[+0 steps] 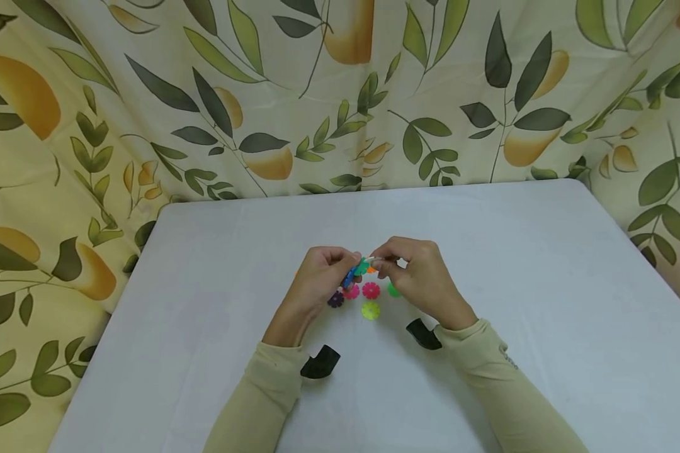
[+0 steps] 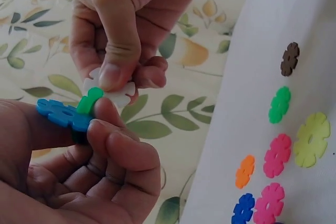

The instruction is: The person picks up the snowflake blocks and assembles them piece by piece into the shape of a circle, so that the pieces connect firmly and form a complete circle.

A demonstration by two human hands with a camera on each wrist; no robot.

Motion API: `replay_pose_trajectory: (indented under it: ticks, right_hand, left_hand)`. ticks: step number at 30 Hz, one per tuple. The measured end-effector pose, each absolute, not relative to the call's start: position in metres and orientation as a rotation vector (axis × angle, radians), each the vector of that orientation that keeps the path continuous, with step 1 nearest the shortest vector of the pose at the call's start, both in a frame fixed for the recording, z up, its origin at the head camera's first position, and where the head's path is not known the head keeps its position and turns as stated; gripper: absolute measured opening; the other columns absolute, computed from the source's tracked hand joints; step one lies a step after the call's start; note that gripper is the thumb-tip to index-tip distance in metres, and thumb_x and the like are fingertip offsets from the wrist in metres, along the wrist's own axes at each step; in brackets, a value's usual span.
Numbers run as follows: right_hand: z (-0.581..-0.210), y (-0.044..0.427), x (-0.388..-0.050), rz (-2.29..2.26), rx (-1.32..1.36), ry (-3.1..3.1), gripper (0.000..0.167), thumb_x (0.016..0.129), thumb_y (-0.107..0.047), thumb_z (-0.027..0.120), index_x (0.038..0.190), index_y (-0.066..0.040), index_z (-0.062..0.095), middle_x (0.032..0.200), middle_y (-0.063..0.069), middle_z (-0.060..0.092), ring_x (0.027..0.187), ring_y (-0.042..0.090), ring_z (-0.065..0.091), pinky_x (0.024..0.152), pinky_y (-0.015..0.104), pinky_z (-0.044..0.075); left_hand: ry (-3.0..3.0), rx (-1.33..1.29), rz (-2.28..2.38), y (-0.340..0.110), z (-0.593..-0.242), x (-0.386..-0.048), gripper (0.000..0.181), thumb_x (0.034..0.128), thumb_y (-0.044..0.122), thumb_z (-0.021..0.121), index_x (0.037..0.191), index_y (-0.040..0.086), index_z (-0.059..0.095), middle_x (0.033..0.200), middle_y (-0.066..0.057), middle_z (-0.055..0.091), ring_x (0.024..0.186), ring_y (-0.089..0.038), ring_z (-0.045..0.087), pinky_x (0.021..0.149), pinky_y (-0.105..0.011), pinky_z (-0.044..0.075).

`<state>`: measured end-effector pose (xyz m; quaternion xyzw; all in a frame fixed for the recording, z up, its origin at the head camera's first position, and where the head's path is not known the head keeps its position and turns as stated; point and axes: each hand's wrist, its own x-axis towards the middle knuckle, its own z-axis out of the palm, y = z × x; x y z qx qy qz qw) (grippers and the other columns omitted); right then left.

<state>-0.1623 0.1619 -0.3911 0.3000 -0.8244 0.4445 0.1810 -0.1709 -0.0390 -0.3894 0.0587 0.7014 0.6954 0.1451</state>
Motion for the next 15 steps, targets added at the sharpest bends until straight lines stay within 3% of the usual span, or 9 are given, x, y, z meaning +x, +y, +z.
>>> replay_pose_trajectory:
  ticks: [7, 15]
  right_hand:
    - [-0.3944, 0.1591, -0.1583, 1.273, 0.881, -2.308, 0.019, 0.084, 0.017, 0.082, 0.088, -0.001, 0.075, 0.077, -0.002, 0.071, 0.06, 0.017, 0.065, 0.052, 0.024, 0.047]
    - [-0.3875, 0.1585, -0.1575, 1.258, 0.968, -2.281, 0.019, 0.086, 0.016, 0.081, 0.089, -0.003, 0.076, 0.078, -0.004, 0.068, 0.061, 0.011, 0.063, 0.053, 0.024, 0.048]
  left_hand:
    - [1.982, 0.135, 1.998, -0.0411, -0.3887, -0.1665, 0.026, 0.1087, 0.01, 0.063, 0.092, -0.008, 0.072, 0.072, -0.004, 0.063, 0.064, -0.013, 0.055, 0.06, -0.026, 0.045]
    - [1.941, 0.218, 1.965, -0.0467, -0.382, -0.1677, 0.027, 0.1095, 0.012, 0.062, 0.091, -0.006, 0.072, 0.074, -0.004, 0.062, 0.064, -0.014, 0.055, 0.06, -0.025, 0.047]
